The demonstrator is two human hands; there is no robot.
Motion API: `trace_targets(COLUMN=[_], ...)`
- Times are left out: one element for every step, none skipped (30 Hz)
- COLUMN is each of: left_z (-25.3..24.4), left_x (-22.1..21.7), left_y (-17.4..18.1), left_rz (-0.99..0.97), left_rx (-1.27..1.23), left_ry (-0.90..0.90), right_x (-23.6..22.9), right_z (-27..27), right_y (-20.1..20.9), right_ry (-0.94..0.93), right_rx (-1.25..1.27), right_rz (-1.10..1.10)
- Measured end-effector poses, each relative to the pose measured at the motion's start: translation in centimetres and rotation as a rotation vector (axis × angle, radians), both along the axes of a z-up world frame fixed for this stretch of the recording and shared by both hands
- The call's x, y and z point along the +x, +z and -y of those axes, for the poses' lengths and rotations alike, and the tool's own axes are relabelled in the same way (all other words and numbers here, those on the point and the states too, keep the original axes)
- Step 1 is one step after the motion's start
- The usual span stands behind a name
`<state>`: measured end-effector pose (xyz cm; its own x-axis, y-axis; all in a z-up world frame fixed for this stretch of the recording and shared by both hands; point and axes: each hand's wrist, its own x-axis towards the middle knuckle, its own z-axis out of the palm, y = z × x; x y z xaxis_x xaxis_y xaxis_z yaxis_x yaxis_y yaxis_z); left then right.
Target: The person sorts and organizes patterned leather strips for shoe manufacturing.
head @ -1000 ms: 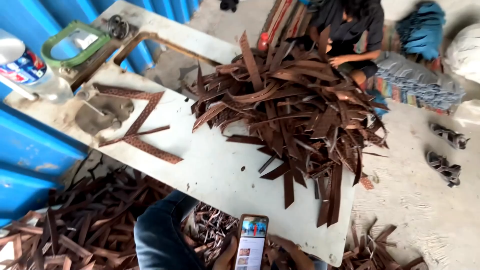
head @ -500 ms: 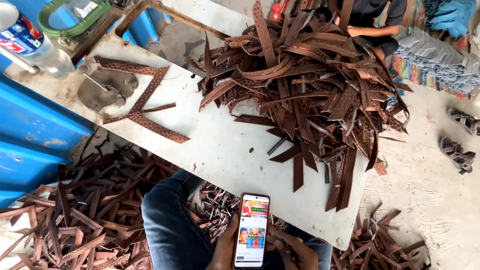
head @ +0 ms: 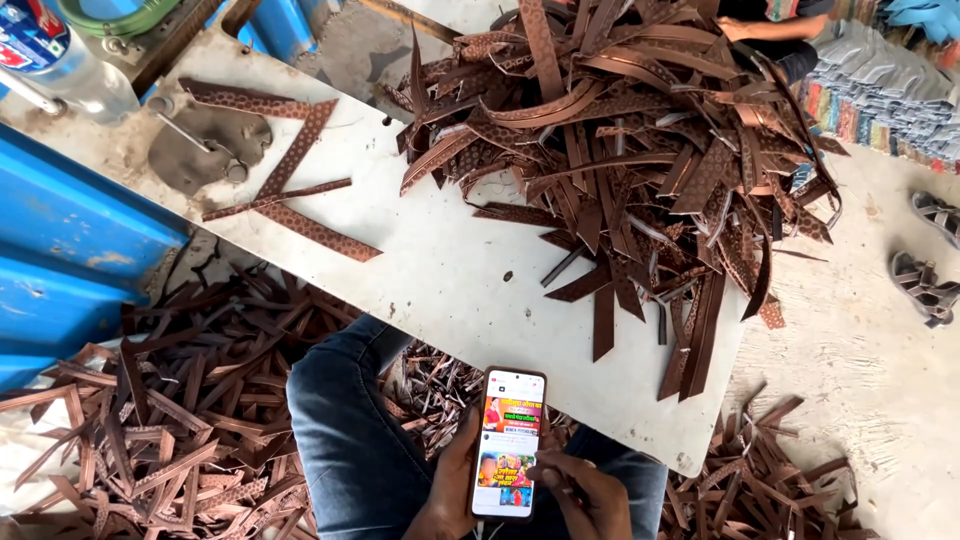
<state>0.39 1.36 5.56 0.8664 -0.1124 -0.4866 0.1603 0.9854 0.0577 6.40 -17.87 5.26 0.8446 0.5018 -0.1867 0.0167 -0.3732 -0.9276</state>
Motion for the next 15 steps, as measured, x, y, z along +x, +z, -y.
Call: trace_targets(left_z=[0.1,0.1,0.3,0.2,0.0,-0.1,-0.1,-0.1,-0.1,-0.1,0.0,0.1,0.2,0.2,0.2], left_x=[-0.2,-0.4,-0.8,-0.6,-0.4,-0.2,-0.2,-0.2,-0.1,0.1,0.1,0.1,-0.1,-0.3,-0.3], left_y=[-0.7,-1.4,-2.1,-1.0,0.1,1.3,1.5,1.8,2.0,2.0,1.9,1.8,1.5,1.3,1.0], left_rz=[0.000,0.026,0.050,0.048,0.099,0.150,0.148,0.119,0.094,0.096,0.042,-0.012,-0.014,0.041,0.097], left_rx=[0.000,-0.007,-0.015,-0.016,0.033,0.082,0.080,0.079,0.078,0.077,0.041,0.004,0.003,0.014,0.026], left_ry=[-0.001,0.005,0.013,0.015,-0.008,-0.030,-0.030,-0.027,-0.028,-0.033,-0.020,-0.008,-0.004,-0.013,-0.025], right_x=[-0.1,-0.1,-0.3,-0.2,0.0,0.2,0.2,0.2,0.4,0.5,0.4,0.4,0.4,0.5,0.6], right_z=[0.2,0.5,0.8,1.0,1.0,1.1,1.0,0.9,0.7,0.5,0.3,0.1,0.0,0.0,-0.2], right_y=[-0.6,-1.1,-1.7,-1.5,-1.4,-1.2,-1.1,-1.0,-0.8,-0.5,-0.2,0.1,0.2,0.4,0.5], right_ry=[-0.001,-0.029,-0.055,-0.054,-0.072,-0.090,-0.091,-0.070,-0.052,-0.056,-0.048,-0.040,-0.036,-0.033,-0.033], right_rx=[0.000,-0.013,-0.027,-0.028,0.031,0.089,0.088,0.105,0.124,0.123,0.094,0.066,0.065,0.075,0.086], right_rz=[0.000,-0.024,-0.051,-0.052,-0.027,-0.001,-0.003,-0.028,-0.050,-0.047,-0.093,-0.138,-0.140,-0.096,-0.049])
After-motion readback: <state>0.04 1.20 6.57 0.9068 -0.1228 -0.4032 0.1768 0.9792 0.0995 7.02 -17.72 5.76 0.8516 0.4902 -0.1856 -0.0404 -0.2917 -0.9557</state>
